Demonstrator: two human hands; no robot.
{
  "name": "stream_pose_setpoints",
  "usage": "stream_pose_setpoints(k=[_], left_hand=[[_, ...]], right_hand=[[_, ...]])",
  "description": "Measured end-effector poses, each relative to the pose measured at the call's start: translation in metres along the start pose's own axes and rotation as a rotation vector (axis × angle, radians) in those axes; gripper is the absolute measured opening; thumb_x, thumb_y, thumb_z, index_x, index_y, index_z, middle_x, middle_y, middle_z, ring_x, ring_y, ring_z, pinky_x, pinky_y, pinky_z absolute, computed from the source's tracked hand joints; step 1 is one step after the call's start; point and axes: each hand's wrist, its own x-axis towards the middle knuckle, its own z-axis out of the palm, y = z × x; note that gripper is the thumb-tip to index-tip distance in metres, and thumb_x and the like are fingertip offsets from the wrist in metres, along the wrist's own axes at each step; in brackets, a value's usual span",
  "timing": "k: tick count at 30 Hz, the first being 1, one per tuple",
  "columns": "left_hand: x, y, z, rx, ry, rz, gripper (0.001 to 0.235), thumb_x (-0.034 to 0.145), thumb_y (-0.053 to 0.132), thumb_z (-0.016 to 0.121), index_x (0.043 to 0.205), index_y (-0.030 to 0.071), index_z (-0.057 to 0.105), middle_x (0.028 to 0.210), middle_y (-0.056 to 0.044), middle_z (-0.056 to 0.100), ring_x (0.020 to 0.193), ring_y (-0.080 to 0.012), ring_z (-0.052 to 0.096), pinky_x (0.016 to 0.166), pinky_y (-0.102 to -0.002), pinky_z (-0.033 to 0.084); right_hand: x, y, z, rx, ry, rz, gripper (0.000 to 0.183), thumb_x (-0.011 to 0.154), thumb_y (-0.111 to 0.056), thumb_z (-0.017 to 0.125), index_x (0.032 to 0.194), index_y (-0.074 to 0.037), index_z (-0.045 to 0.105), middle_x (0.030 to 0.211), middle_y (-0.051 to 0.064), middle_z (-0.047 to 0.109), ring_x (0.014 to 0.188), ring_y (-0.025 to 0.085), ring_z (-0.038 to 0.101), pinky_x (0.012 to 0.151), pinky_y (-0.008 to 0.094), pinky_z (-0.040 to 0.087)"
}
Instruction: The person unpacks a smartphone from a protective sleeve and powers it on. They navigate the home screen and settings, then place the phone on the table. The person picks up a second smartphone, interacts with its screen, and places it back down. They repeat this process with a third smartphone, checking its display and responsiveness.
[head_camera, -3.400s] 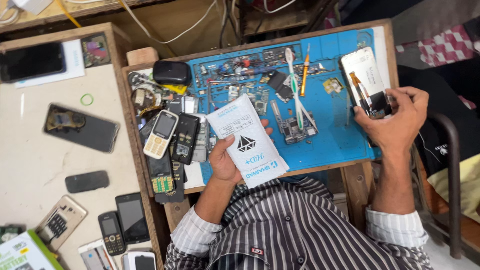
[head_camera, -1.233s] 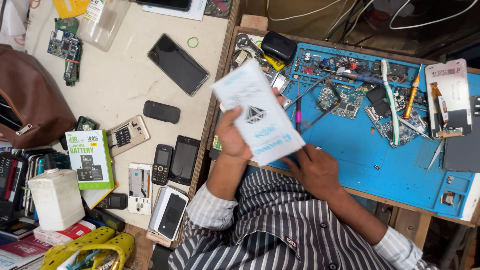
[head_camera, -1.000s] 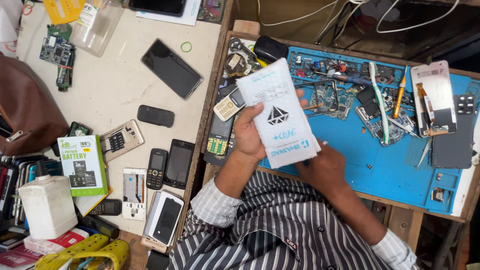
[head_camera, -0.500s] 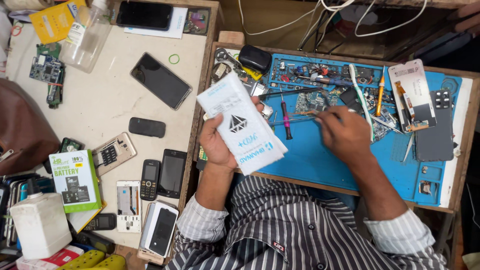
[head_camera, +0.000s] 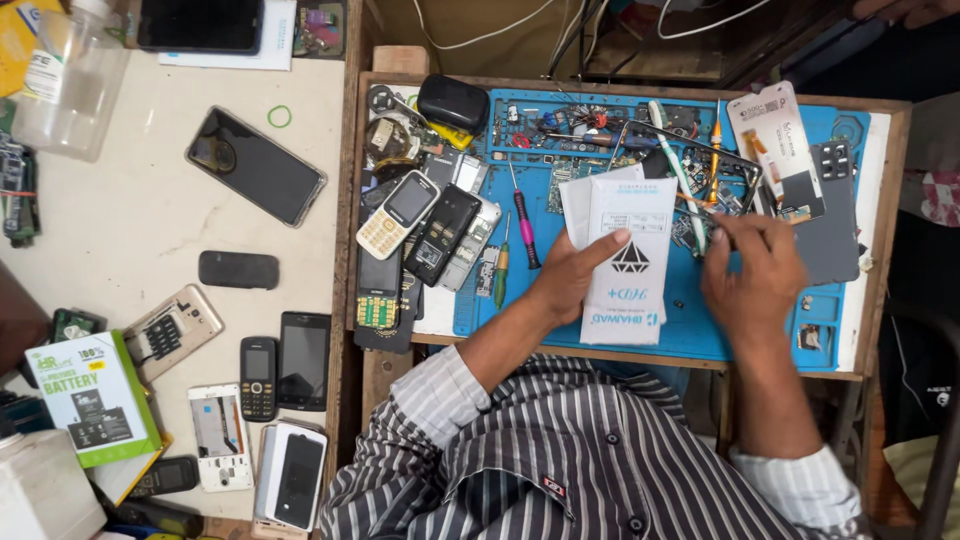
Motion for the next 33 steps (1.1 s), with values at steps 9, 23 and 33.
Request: stream_pose_setpoints(k=[9,23,33], left_hand=[[0.010,-0.001,-0.005,0.079,0.092,0.037,0.051,0.102,0.027,0.063,0.143,-0.001,0.052,0.127,-0.015,0.066,0.110,-0.0219,0.069,0.089,-0.037,0.061],[-0.010,0.051,-0.019,0.811,0.269,0.329,0.045,0.100,0.020,0.068,0.136,-0.003,0.054,0.119,-0.015,0.072,0.109,-0.0204,0.071,0.089,-0.034,0.059],[0.003,0.118,-0.001,1.047,0.464,0.538,0.049,0.088,0.025,0.083,0.119,0.003,0.053,0.107,-0.015,0.077,0.098,-0.0223,0.079,0.085,-0.035,0.062]], right_hand=[[-0.006,-0.076,0.030,0.251,-0.291,0.077,0.107,0.072,-0.036,0.086,0.157,0.001,0.032,0.157,0.028,0.027,0.138,0.046,0.039,0.111,0.052,0.041],[-0.006,-0.060,0.029,0.331,-0.179,0.061,0.089,0.072,-0.030,0.080,0.152,-0.003,0.050,0.151,0.024,0.047,0.138,0.041,0.053,0.112,0.049,0.048],[-0.026,-0.057,0.008,0.175,-0.168,0.102,0.086,0.074,-0.029,0.080,0.150,-0.006,0.050,0.157,0.025,0.039,0.138,0.041,0.052,0.107,0.050,0.051]])
